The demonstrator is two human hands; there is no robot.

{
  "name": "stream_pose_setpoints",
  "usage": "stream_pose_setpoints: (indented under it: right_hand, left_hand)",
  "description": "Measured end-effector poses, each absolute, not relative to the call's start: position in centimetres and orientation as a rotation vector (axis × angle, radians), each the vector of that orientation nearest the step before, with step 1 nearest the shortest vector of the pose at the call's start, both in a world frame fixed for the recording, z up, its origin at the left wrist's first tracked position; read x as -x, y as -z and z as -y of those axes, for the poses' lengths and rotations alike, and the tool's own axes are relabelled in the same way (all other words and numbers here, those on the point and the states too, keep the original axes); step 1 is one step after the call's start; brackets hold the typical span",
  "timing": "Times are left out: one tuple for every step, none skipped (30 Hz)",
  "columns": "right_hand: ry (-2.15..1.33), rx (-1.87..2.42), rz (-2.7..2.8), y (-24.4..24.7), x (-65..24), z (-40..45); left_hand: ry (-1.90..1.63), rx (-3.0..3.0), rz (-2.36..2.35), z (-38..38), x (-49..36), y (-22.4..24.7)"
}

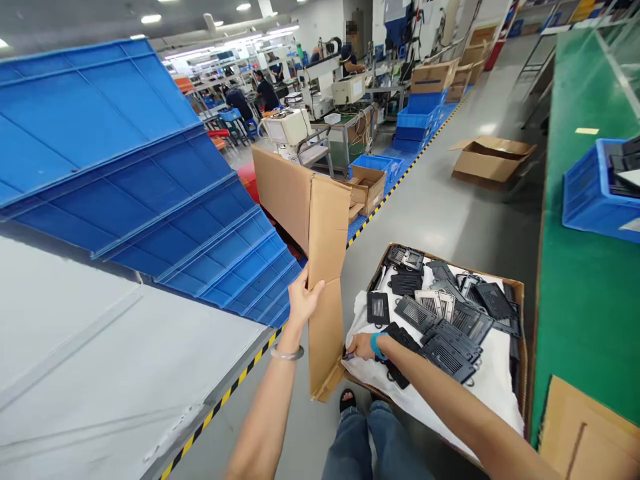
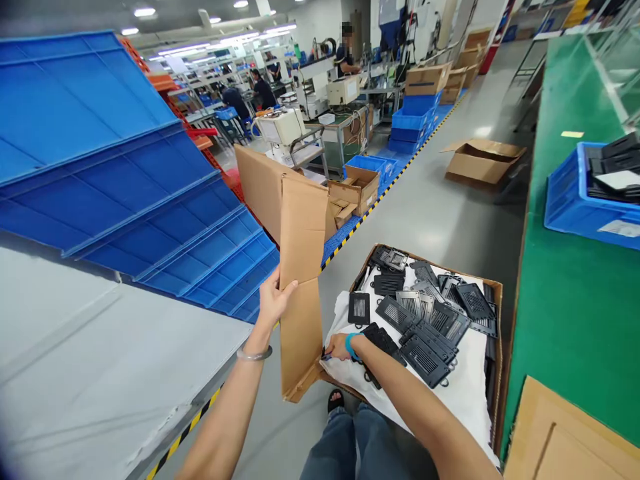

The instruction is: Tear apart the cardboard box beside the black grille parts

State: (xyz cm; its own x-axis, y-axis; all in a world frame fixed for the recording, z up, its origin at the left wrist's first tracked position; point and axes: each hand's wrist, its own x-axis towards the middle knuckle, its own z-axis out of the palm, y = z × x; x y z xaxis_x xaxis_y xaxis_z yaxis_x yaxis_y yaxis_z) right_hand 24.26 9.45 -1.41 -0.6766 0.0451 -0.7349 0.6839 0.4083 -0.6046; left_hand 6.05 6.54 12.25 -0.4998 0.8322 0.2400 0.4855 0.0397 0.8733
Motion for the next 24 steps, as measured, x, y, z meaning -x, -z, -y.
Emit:
stream_pose_setpoints:
  right_hand:
    - [1.283,-0.602,-2.027,1.5,-24.4,-9.4]
    - [1.279,-0.588,-2.024,1.6,-24.4,-9.2]
    - [1.275,-0.579,-2.025,1.8,-24.3,-8.9]
    - [1.269,-0.581,-2.038,2.0,-24.1,-8.5]
    - [1.262,-0.590,-2.064,2.2,-23.9,-8.1]
    - [1.257,-0.607,-2.103,2.3,-23.7,-7.7]
    - [1.251,-0.631,-2.150,2.3,-23.6,-7.4]
    - [1.242,-0.665,-2.201,2.3,-23.6,-7.1]
    - [1.229,-0.711,-2.251,2.2,-23.8,-6.9]
    - [1.208,-0.769,-2.294,2.0,-24.2,-6.8]
    - [1.180,-0.836,-2.328,1.7,-24.7,-6.9]
    - [1.148,-0.910,-2.357,1.3,-25.4,-7.0]
    - [1.116,-0.982,-2.378,0.9,-26.0,-7.1]
    - [1.087,-1.041,-2.393,0.3,-26.7,-7.2]
    - [1.061,-1.089,-2.404,-0.2,-27.3,-7.2]
    - [1.041,-1.127,-2.418,-0.8,-27.9,-7.0]
    - [1.032,-1.157,-2.428,-1.3,-28.4,-6.7]
    - [1.035,-1.175,-2.427,-1.8,-28.9,-6.3]
    - [1.046,-1.179,-2.414,-2.1,-29.2,-5.9]
    - [1.064,-1.169,-2.388,-2.2,-29.5,-5.4]
    - [1.087,-1.150,-2.356,-2.2,-29.7,-5.0]
    - [1.112,-1.121,-2.324,-2.0,-29.9,-4.7]
    - [1.139,-1.084,-2.299,-1.7,-29.9,-4.4]
    - [1.172,-1.043,-2.289,-1.2,-29.8,-4.4]
  left_hand:
    - [-1.438,-1.322,-2.004,-6.0,-6.4,-12.7]
    - [-1.444,-1.300,-2.020,-5.3,-6.7,-13.1]
    - [-1.461,-1.273,-2.032,-4.4,-7.1,-13.4]
    - [-1.486,-1.239,-2.041,-3.4,-7.5,-13.7]
    - [-1.517,-1.205,-2.051,-2.3,-7.9,-13.8]
    - [-1.550,-1.176,-2.069,-1.2,-8.4,-13.9]
    - [-1.586,-1.147,-2.098,-0.1,-8.9,-14.0]
    - [-1.621,-1.119,-2.140,1.0,-9.3,-14.0]
    - [-1.660,-1.091,-2.190,2.0,-9.6,-14.1]
    - [-1.704,-1.064,-2.242,2.9,-9.8,-14.1]
    - [-1.749,-1.040,-2.291,3.8,-9.9,-14.1]
    - [-1.793,-1.016,-2.334,4.6,-9.9,-14.1]
    - [-1.839,-0.991,-2.370,5.4,-9.8,-14.1]
    - [-1.879,-0.968,-2.401,6.1,-9.7,-14.0]
    - [-1.916,-0.942,-2.428,6.8,-9.5,-13.9]
    - [-1.954,-0.911,-2.451,7.5,-9.3,-13.7]
    - [-2.000,-0.875,-2.469,8.1,-9.2,-13.6]
    - [-2.047,-0.836,-2.482,8.6,-9.1,-13.4]
    - [-2.091,-0.795,-2.493,9.1,-9.1,-13.3]
    - [-2.130,-0.754,-2.503,9.5,-9.1,-13.3]
    - [-2.163,-0.715,-2.509,9.9,-9.1,-13.2]
    - [-2.193,-0.682,-2.511,10.2,-9.2,-13.2]
    - [-2.221,-0.656,-2.507,10.4,-9.4,-13.2]
    - [-2.250,-0.636,-2.497,10.6,-9.5,-13.2]
